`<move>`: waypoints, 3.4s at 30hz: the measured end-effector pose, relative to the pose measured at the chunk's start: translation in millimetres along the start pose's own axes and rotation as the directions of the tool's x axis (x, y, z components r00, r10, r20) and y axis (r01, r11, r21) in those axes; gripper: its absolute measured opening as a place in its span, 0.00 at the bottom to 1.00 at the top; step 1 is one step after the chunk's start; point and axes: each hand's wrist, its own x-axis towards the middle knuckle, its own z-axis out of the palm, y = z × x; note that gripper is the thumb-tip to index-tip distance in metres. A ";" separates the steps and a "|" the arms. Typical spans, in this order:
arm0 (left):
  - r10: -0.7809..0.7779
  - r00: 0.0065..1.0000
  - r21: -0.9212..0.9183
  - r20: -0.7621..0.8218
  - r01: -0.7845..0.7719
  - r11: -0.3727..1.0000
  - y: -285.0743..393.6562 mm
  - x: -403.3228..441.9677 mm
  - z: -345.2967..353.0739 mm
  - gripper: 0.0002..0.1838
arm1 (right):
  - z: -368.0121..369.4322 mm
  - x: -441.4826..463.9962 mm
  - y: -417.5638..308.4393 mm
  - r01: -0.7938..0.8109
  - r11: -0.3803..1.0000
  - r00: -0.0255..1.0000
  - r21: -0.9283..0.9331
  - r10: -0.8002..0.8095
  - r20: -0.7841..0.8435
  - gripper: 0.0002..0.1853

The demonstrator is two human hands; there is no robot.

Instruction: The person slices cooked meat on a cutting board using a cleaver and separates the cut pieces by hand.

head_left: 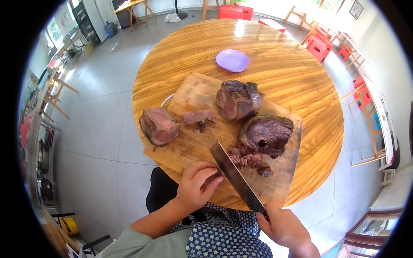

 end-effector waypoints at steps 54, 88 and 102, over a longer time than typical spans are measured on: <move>-0.267 0.964 0.014 -0.010 0.268 0.963 7.3 -6.9 3.3 0.12 | -5.4 30.5 -8.3 0.329 0.944 0.944 -0.028 -0.329 0.011 0.07; -0.158 0.985 0.013 -0.070 0.160 0.987 -4.7 33.3 -16.4 0.16 | 41.7 47.9 59.6 0.300 0.235 0.943 0.925 0.076 -0.325 0.10; 0.066 0.943 0.086 0.328 -0.099 0.991 1.5 20.5 -23.6 0.09 | 58.3 49.1 77.7 0.392 0.170 0.914 0.904 0.043 -0.404 0.11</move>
